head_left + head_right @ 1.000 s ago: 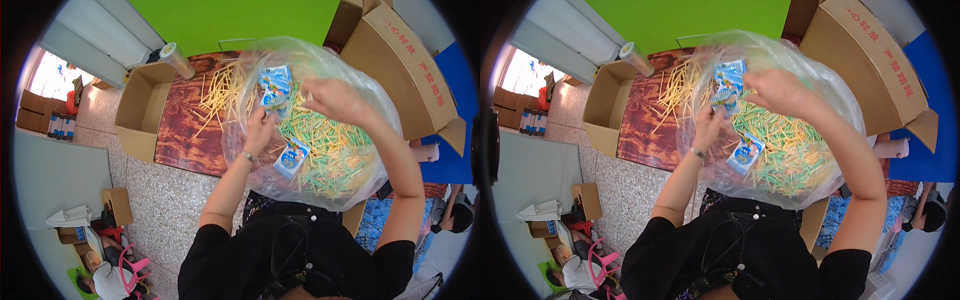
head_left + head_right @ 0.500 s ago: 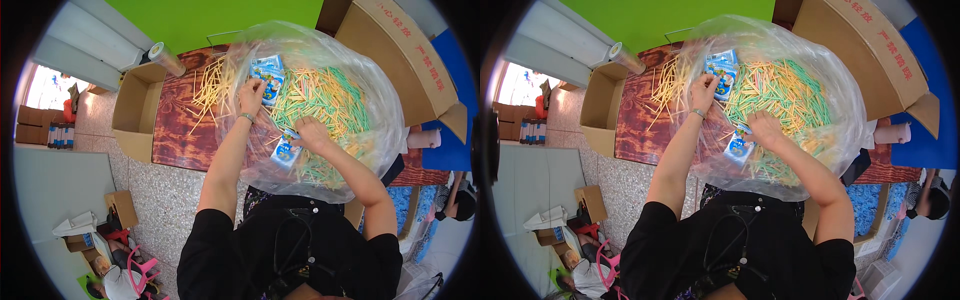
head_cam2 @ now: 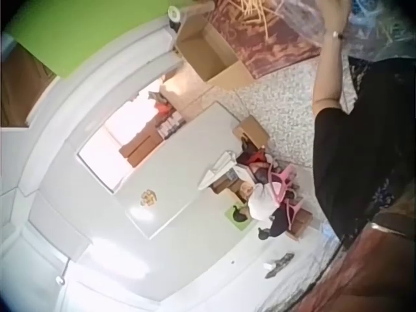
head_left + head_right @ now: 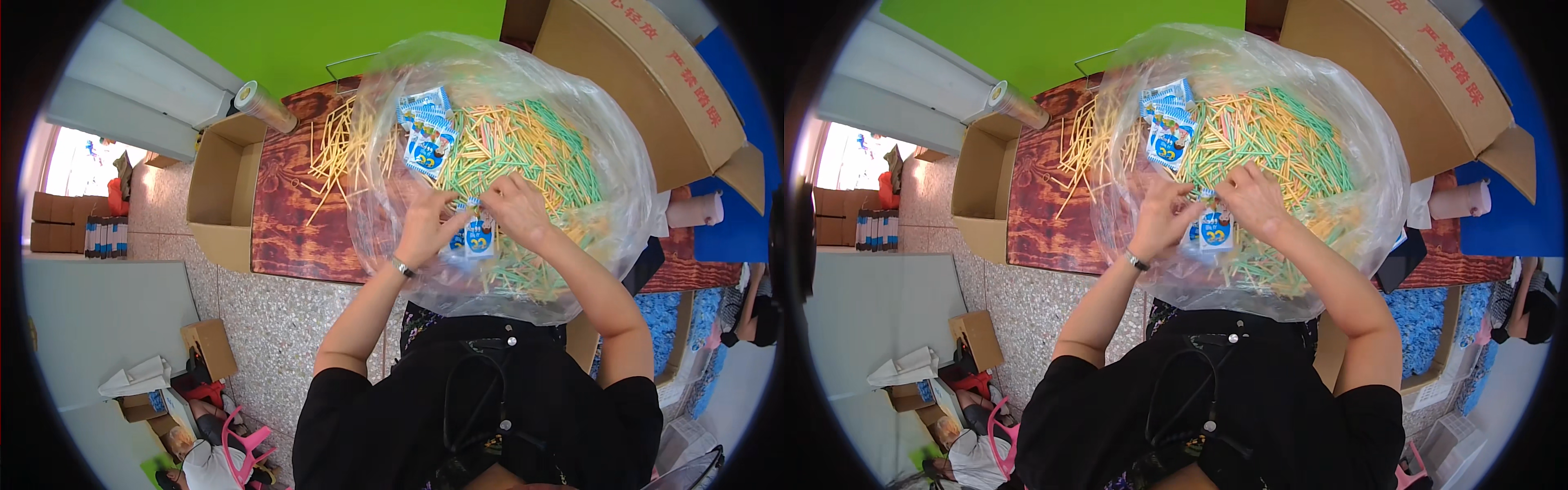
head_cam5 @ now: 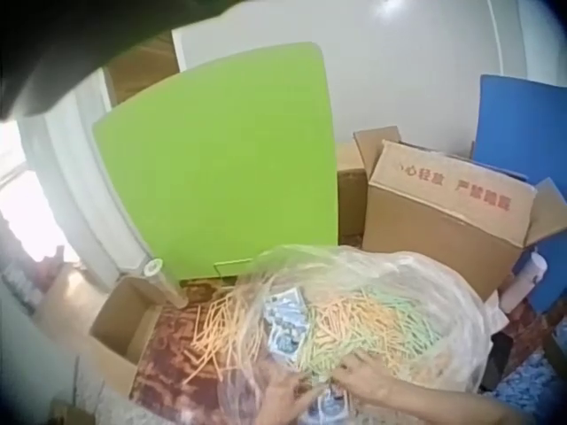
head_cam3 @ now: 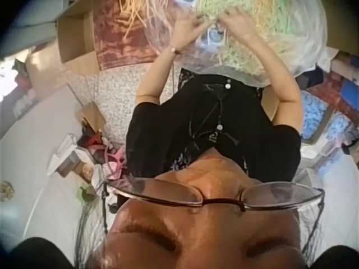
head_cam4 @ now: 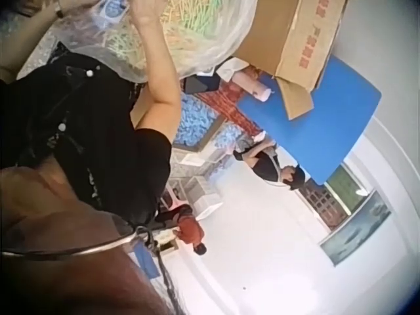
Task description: Packing small blue pouches from a large plastic bag containing shredded paper into cardboard shipping boxes.
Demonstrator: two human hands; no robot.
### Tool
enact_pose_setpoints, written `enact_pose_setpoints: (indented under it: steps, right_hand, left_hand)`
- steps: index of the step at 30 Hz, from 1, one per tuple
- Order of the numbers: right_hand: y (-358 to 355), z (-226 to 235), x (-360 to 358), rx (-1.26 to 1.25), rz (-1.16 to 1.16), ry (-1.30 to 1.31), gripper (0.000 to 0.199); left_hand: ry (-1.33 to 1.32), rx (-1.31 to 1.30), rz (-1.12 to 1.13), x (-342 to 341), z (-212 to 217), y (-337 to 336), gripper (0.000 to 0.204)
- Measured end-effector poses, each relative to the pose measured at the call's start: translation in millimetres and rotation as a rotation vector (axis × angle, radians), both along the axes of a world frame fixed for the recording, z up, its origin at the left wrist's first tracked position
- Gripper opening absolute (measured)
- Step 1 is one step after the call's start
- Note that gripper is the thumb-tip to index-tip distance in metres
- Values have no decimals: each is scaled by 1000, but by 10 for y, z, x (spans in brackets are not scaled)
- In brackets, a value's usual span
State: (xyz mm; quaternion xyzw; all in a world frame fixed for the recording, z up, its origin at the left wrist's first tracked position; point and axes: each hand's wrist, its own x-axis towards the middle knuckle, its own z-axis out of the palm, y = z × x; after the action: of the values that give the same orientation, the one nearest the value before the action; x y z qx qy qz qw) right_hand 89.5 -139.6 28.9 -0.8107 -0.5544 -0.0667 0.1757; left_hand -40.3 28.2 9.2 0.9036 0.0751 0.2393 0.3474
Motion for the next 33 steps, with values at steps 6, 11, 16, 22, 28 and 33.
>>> enact_pose_setpoints:
  steps: [6, 11, 16, 22, 28, 33]
  right_hand:
    - [5, 231, -36, 158, -86, 574, 15]
    - [-169, 375, 34, 248, -22, 1018, 20]
    - [-291, 438, 49, 224, -3, 873, 16]
    - [-490, 566, 216, 85, 75, 819, 21]
    - [-1034, 401, 1143, -447, -390, 341, 31]
    - [-1194, 53, 1203, -577, -570, 401, 42]
  left_hand:
    - [442, -478, -190, -5, -56, -80, 22]
    - [332, -978, -295, 68, -71, -255, 18]
    - [363, -877, -246, 143, -33, -339, 12]
    - [274, -712, -226, 313, 30, -405, 24]
    - [125, -671, -258, 347, -8, -451, 32]
    - [110, -902, -231, 324, -69, -462, 29]
